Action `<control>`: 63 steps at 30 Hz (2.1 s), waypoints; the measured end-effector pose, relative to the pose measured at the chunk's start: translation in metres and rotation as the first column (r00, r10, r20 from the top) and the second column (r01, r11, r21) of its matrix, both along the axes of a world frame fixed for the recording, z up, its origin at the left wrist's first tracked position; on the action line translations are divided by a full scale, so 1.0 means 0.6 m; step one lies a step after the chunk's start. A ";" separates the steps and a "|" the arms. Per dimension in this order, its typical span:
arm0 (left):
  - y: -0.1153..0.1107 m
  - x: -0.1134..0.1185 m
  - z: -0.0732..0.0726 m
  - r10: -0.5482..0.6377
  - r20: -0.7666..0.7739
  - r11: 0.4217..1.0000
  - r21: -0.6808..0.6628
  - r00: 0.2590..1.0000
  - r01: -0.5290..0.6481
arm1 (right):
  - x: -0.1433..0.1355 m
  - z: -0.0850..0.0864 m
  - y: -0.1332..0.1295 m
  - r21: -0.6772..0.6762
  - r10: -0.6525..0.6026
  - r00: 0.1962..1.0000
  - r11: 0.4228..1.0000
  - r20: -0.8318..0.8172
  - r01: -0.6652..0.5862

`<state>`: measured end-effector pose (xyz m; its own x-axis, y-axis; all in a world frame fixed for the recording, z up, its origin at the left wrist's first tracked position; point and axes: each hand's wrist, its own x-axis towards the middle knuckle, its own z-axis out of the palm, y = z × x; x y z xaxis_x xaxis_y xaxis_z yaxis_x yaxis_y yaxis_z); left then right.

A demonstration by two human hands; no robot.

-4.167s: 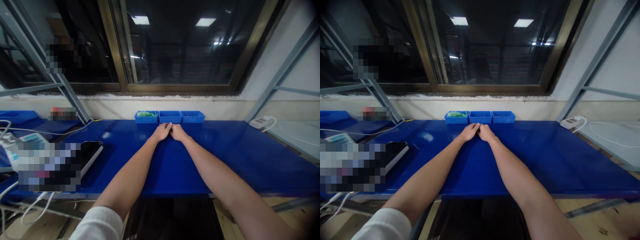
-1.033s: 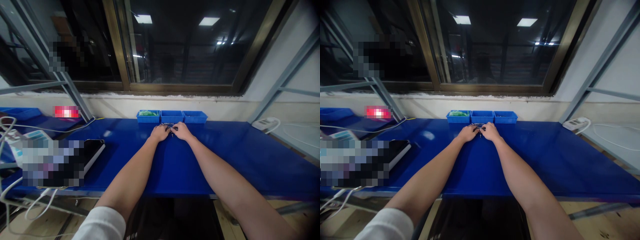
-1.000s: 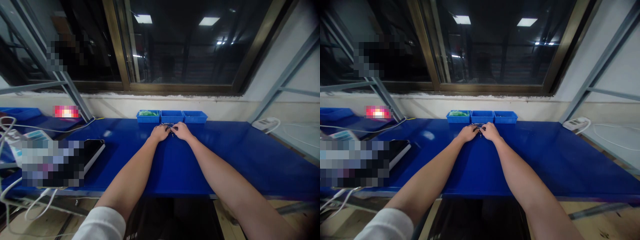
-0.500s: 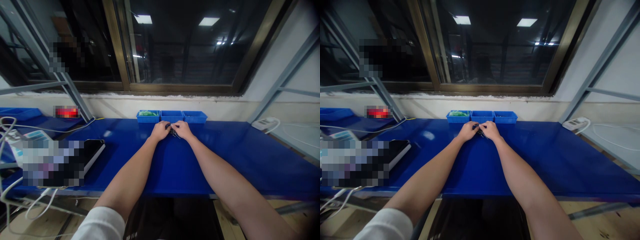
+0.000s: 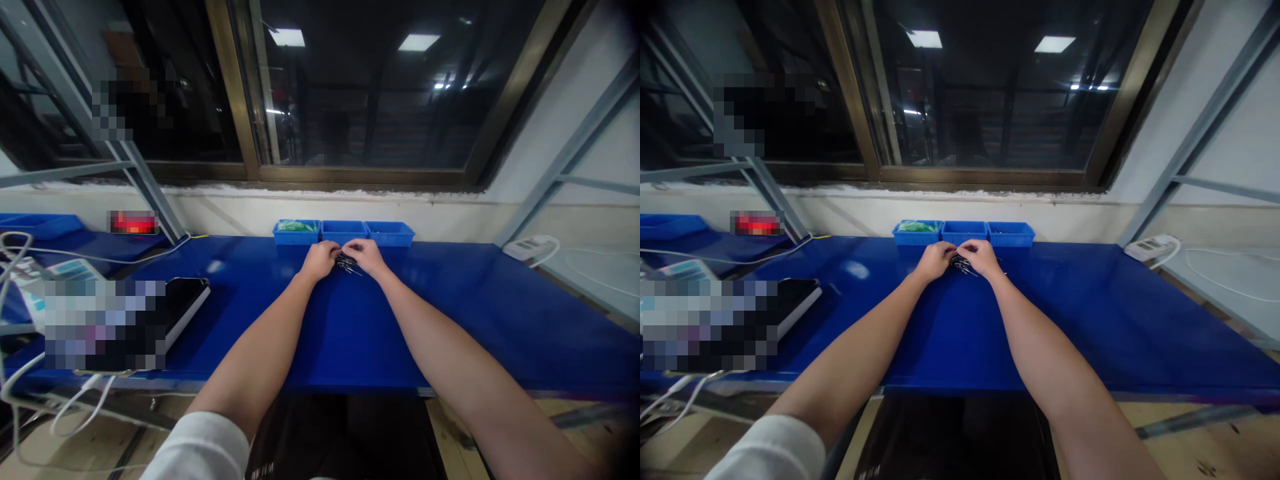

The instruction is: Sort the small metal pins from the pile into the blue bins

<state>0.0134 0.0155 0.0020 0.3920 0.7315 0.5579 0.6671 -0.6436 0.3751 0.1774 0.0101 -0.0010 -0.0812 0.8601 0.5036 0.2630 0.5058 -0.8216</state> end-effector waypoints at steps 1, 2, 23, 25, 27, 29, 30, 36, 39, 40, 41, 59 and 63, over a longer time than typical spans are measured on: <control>-0.001 0.000 0.001 -0.009 0.001 1.000 -0.005 1.000 0.009 | 0.001 0.002 -0.002 -0.022 0.007 1.000 1.000 -0.021 -0.007; -0.002 0.001 0.002 -0.014 0.001 1.000 -0.012 1.000 0.014 | 0.002 0.005 -0.003 -0.045 0.014 0.999 0.999 -0.042 -0.016; 0.009 -0.009 -0.006 0.288 0.061 0.956 -0.076 0.956 -0.283 | 0.053 0.015 0.020 0.191 -0.673 0.668 0.735 0.317 0.650; 0.007 -0.009 -0.007 0.320 0.004 0.942 -0.110 0.948 -0.317 | 0.061 0.010 0.026 0.094 -0.631 0.669 0.751 0.392 0.654; 0.006 -0.008 -0.007 0.346 -0.059 0.925 -0.143 0.936 -0.351 | 0.065 0.004 0.027 0.026 -0.576 0.677 0.770 0.458 0.637; 0.006 -0.009 -0.008 0.355 -0.123 0.913 -0.168 0.927 -0.372 | 0.065 0.001 0.026 0.018 -0.556 0.676 0.779 0.484 0.627; 0.005 -0.009 -0.008 0.351 -0.151 0.911 -0.173 0.924 -0.374 | 0.064 0.000 0.025 0.030 -0.556 0.675 0.782 0.485 0.623; 0.003 -0.009 -0.007 0.324 -0.246 0.914 -0.167 0.914 -0.369 | 0.033 -0.002 0.004 0.034 -0.499 0.665 0.813 0.556 0.581; -0.001 -0.009 -0.005 0.327 -0.281 0.906 -0.176 0.902 -0.384 | 0.014 -0.007 -0.007 -0.041 -0.418 0.650 0.822 0.635 0.568; -0.002 -0.008 -0.006 0.321 -0.294 0.905 -0.183 0.900 -0.383 | 0.008 -0.009 -0.009 -0.055 -0.392 0.644 0.827 0.656 0.559; -0.003 -0.007 -0.006 0.310 -0.309 0.905 -0.193 0.899 -0.379 | 0.003 -0.010 -0.010 -0.060 -0.371 0.641 0.835 0.672 0.546; -0.011 -0.002 -0.013 0.099 -0.230 0.954 -0.255 0.968 -0.159 | 0.085 0.077 -0.013 -0.555 0.258 0.658 0.778 0.708 0.293; -0.009 -0.003 -0.016 0.109 -0.229 0.951 -0.260 0.967 -0.169 | 0.066 0.075 -0.027 -0.610 0.416 0.492 0.713 0.765 0.346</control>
<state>0.0118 0.0100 -0.0075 0.3615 0.8999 0.2439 0.8248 -0.4306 0.3664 0.2169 -0.0059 0.0440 -0.1443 0.8638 -0.4828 0.9607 0.0055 -0.2775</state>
